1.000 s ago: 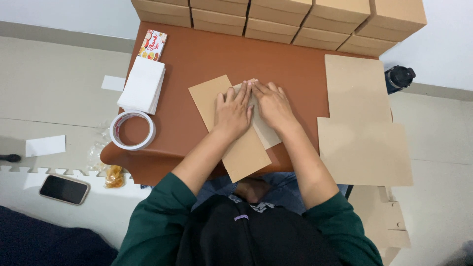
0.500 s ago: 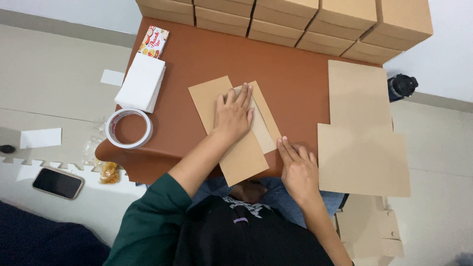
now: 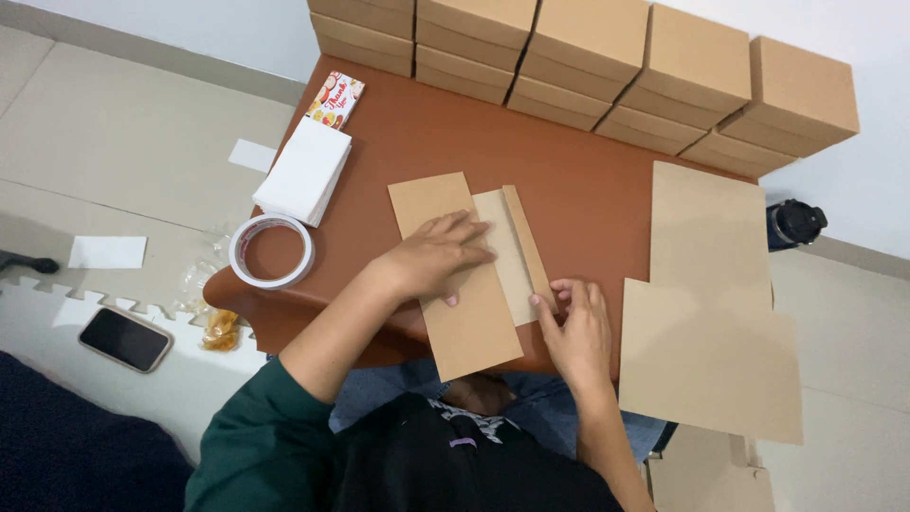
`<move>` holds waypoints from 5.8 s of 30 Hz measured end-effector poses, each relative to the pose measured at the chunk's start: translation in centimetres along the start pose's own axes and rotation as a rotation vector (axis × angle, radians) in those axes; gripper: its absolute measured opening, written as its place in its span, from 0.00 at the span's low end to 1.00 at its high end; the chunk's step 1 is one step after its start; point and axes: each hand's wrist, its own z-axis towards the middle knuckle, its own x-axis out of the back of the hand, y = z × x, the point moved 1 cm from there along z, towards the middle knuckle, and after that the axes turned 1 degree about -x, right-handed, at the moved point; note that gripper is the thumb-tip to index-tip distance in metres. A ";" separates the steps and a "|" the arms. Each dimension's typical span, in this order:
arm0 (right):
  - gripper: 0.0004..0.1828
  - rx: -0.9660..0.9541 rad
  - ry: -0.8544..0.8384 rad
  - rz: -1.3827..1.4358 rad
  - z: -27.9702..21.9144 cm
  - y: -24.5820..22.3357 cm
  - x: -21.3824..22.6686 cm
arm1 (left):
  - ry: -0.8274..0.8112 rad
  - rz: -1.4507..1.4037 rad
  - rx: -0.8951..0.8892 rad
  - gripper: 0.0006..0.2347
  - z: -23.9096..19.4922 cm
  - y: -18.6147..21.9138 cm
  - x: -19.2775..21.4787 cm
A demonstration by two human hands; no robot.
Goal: The person folds a flat cardboard sheet into a box shape, tucking in the flaps to form the sides. They then place a white rectangular item inside the box and close the lid.
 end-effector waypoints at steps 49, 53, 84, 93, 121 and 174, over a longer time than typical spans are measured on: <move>0.15 0.135 0.565 0.640 -3.3 -1.2 5.4 | 0.613 0.455 -0.527 0.13 -1.4 6.8 -0.7; 0.14 0.160 0.695 0.373 -1.9 1.9 4.9 | 0.531 0.295 -0.369 0.12 -3.5 4.0 -0.9; 0.24 0.490 -0.076 -0.165 -1.9 -2.4 -1.3 | 0.452 0.142 0.177 0.28 -0.8 2.7 -6.4; 0.27 0.416 0.003 -0.084 -1.5 -1.2 -1.8 | 0.434 0.100 0.210 0.25 -0.4 2.9 -7.4; 0.28 0.372 -0.125 -0.193 8.5 -2.7 -1.5 | 0.277 0.196 0.266 0.32 0.4 2.3 -6.8; 0.27 0.138 0.227 0.294 14.1 -1.3 4.2 | 0.492 0.087 -0.075 0.23 0.0 1.4 -5.5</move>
